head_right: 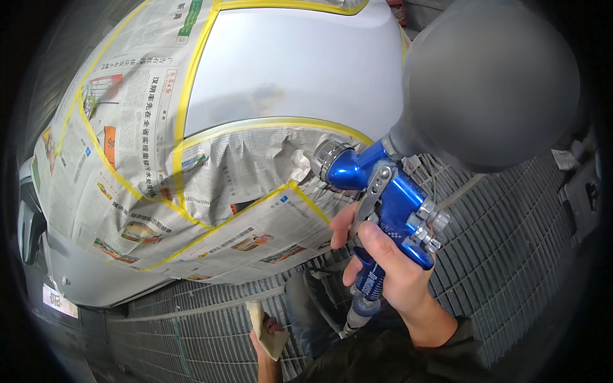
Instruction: The person uses a blue spray gun to apply white paint to the front hood of a white car in a paint booth. The car is masked with newspaper and yellow tape. The person moves around the vehicle, spraying the hood and occasionally wiping the surface with a cloth.
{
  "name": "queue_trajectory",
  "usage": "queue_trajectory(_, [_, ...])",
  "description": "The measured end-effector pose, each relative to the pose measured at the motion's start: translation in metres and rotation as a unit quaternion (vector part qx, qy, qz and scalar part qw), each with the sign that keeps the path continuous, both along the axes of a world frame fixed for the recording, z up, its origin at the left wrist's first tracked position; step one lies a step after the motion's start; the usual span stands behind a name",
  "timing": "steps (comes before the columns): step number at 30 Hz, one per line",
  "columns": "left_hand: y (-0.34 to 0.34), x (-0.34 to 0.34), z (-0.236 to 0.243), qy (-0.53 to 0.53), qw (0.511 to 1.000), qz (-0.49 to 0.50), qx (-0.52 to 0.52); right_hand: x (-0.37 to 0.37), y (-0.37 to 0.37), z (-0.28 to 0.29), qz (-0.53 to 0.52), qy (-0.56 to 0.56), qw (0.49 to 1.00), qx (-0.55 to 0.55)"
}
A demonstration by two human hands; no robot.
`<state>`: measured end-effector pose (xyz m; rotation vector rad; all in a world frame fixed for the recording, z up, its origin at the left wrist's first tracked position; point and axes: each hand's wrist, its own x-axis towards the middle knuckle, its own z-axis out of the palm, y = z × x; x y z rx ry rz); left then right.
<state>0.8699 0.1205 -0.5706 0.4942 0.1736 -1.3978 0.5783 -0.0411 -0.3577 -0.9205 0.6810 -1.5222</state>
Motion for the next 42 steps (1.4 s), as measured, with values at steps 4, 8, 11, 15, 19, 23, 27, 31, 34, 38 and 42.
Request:
queue_trajectory(4, [-0.001,0.008,-0.010,-0.061,0.997,-0.029,0.039,-0.004,0.001,-0.005,0.009,0.007,1.000,-0.005])
queue_trajectory(8, [-0.009,0.010,-0.015,-0.081,0.995,-0.032,0.057,-0.010,0.010,-0.013,-0.020,-0.004,0.999,0.024])
queue_trajectory(11, [-0.027,0.019,-0.007,-0.284,0.939,-0.180,0.075,-0.022,0.025,-0.026,-0.053,0.014,0.998,0.028])
queue_trajectory(15, [-0.060,0.008,0.002,-0.452,0.863,-0.212,0.074,-0.024,0.042,-0.037,-0.117,0.028,0.991,0.061])
queue_trajectory(19, [-0.081,0.033,-0.014,-0.555,0.754,-0.348,0.058,-0.036,0.036,-0.044,-0.125,0.022,0.990,0.060])
queue_trajectory(23, [-0.115,0.035,-0.026,-0.612,0.705,-0.359,0.005,-0.045,0.022,-0.067,-0.109,0.018,0.993,0.034])
queue_trajectory(27, [-0.157,0.031,-0.030,-0.537,0.740,-0.403,-0.047,-0.068,-0.013,-0.082,-0.134,0.010,0.990,0.031])
queue_trajectory(31, [-0.188,0.018,-0.048,-0.547,0.722,-0.403,-0.132,-0.105,-0.051,-0.102,-0.202,0.064,0.977,0.023])
queue_trajectory(34, [-0.207,-0.017,-0.051,-0.548,0.700,-0.439,-0.133,-0.128,-0.054,-0.156,-0.220,0.054,0.973,0.045])
queue_trajectory(38, [-0.218,-0.061,-0.098,-0.552,0.717,-0.425,-0.039,-0.149,-0.039,-0.237,-0.178,0.028,0.979,0.099])
queue_trajectory(42, [-0.222,-0.107,-0.133,-0.579,0.708,-0.403,-0.004,-0.171,-0.042,-0.313,-0.063,-0.014,0.993,0.104])
